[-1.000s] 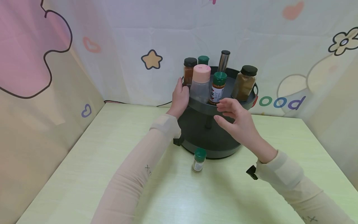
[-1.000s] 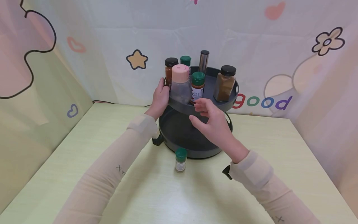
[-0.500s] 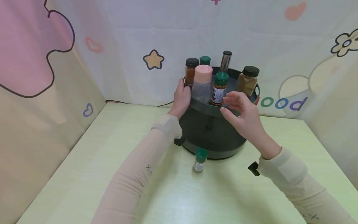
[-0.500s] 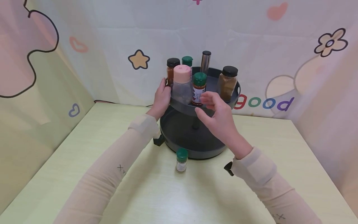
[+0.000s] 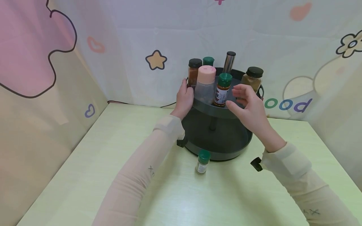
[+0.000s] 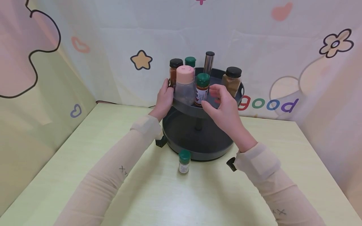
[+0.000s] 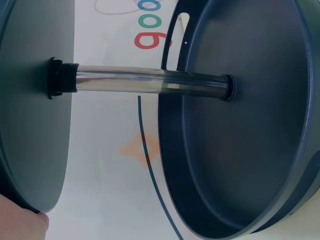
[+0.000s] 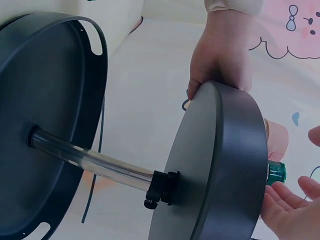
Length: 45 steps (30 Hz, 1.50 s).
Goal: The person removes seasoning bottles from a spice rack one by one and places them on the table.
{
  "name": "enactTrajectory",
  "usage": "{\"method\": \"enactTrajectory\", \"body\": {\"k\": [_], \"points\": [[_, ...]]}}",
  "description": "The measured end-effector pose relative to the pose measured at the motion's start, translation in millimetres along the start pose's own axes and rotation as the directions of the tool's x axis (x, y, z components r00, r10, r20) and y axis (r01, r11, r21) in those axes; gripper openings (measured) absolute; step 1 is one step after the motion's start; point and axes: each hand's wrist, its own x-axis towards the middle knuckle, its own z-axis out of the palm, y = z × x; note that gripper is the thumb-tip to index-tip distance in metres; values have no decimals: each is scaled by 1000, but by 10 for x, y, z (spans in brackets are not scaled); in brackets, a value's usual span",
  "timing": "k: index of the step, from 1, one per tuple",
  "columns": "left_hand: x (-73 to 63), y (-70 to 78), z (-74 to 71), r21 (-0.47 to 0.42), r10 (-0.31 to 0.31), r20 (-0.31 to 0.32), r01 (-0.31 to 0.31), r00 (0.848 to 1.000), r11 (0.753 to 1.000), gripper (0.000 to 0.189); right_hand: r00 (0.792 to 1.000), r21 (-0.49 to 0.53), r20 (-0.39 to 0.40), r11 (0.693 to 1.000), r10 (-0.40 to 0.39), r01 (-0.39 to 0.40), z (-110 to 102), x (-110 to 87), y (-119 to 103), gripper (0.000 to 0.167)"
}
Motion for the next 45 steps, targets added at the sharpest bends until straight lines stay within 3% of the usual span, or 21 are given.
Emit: {"method": "enactTrajectory", "body": {"k": [11, 25, 45], "points": [[5, 8, 0, 17, -1, -6, 1, 1000, 1000, 53, 996, 16, 44, 997, 75, -76, -5, 111, -16, 55], [-1, -4, 11, -6, 0, -3, 0, 1000, 1000, 53, 972, 20, 120, 978, 204, -208, -3, 286, -4, 62], [5, 5, 12, 10, -8, -17, 8, 1000, 1000, 53, 947, 24, 120, 953, 299, -303, 70, 485, -6, 64]]}}
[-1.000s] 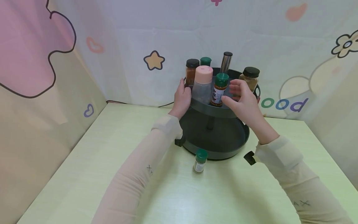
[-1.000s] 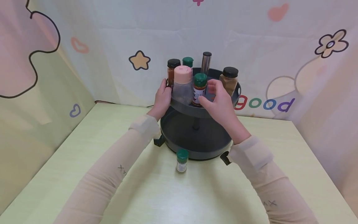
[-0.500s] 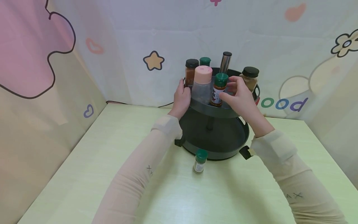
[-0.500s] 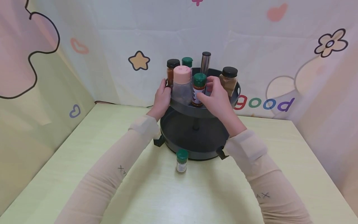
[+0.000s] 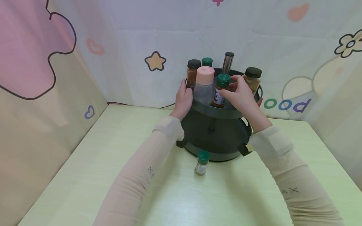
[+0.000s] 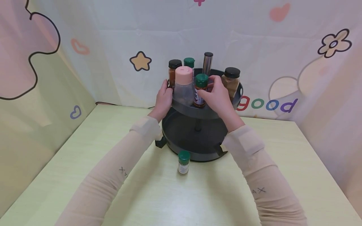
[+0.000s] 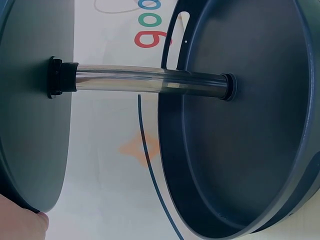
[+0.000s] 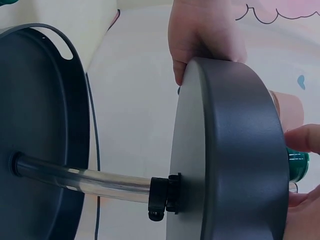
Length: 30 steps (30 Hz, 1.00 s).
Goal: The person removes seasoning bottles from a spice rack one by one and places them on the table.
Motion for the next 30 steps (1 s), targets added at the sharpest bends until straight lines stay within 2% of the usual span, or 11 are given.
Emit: {"method": "enactTrajectory", "body": {"k": [12, 30], "points": [[-12, 1, -8, -14, -4, 14, 4, 1000, 1000, 53, 999, 16, 1, 999, 34, -34, 39, 72, -9, 66], [-16, 5, -1, -12, 1, 3, -1, 1000, 1000, 53, 999, -60, 36, 998, 9, -6, 63, 127, 9, 58]]}}
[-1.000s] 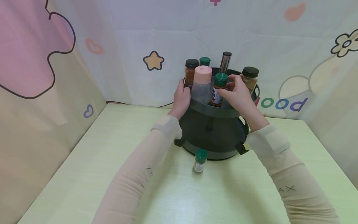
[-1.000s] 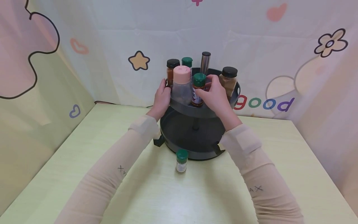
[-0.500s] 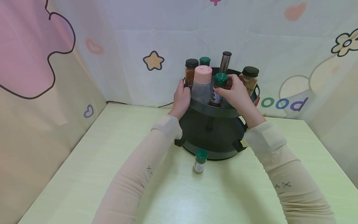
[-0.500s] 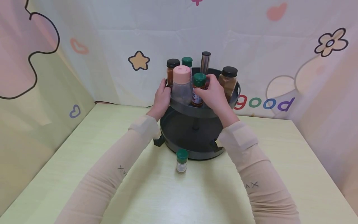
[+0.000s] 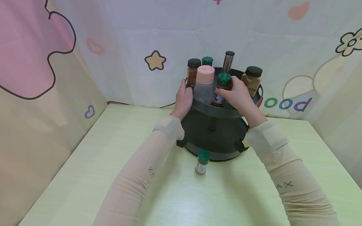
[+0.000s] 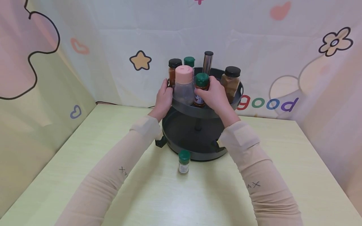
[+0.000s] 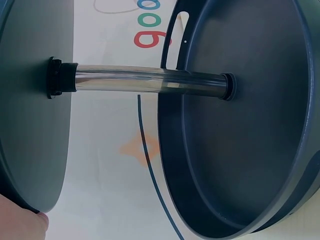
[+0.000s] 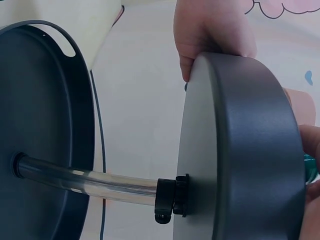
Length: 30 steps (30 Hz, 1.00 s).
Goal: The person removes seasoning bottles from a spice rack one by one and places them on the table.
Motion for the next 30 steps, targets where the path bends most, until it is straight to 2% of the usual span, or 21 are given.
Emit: {"method": "enactTrajectory", "body": {"k": [11, 24, 30], "points": [[5, 3, -5, 1, -10, 12, 10, 1000, 1000, 53, 999, -5, -22, 999, -37, 37, 12, -13, 17, 54], [-1, 5, -10, 1, -4, 14, 4, 1000, 1000, 53, 989, 92, -125, 992, -79, 91, 32, -45, 21, 50], [9, -5, -1, 10, 21, 11, -21, 1000, 1000, 53, 982, 98, -167, 990, -83, 100, 45, -49, 35, 52]]}}
